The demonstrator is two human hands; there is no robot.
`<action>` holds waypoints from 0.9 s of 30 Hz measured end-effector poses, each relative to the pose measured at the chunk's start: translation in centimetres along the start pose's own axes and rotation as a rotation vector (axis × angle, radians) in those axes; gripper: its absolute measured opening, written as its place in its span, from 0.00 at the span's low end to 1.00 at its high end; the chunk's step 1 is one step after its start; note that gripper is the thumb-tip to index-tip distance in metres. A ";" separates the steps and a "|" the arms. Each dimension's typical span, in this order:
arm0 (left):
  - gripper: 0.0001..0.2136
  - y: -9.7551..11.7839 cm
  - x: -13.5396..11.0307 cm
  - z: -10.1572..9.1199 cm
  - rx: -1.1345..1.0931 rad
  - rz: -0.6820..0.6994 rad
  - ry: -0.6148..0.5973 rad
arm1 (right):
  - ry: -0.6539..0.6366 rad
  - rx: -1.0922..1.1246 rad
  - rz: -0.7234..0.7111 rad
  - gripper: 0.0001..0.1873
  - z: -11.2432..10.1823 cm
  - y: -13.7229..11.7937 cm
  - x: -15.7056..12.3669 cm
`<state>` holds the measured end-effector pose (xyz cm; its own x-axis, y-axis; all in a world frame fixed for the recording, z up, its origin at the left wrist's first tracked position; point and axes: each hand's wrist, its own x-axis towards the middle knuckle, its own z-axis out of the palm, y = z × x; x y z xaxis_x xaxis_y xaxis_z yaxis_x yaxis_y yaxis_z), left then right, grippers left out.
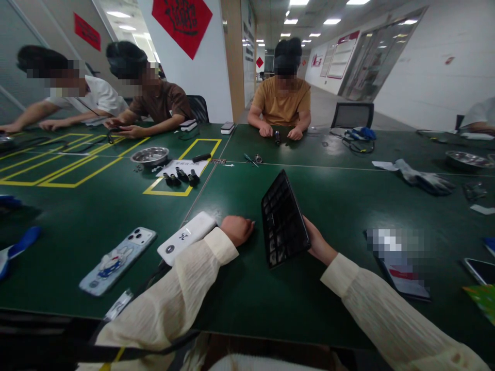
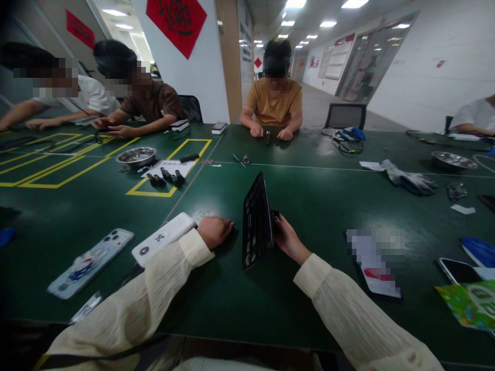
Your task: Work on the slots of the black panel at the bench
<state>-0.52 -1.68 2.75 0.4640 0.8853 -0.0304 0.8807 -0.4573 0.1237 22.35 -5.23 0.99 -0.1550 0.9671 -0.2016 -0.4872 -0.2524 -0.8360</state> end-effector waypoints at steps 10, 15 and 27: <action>0.18 3.2 1.6 2.6 -0.668 -0.178 0.251 | 0.068 -0.023 -0.013 0.19 0.2 0.2 0.0; 0.18 3.8 0.6 2.0 -0.383 -0.010 0.241 | 0.073 -0.056 -0.077 0.16 0.7 0.3 0.0; 0.18 4.0 0.0 1.4 -0.028 -0.023 0.242 | -0.035 -0.044 -0.057 0.21 -1.2 1.6 0.9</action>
<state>3.17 -3.65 1.84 0.4044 0.8914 0.2046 0.8862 -0.4372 0.1534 22.43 -4.75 -1.17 -0.1579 0.9781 -0.1358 -0.4577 -0.1943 -0.8676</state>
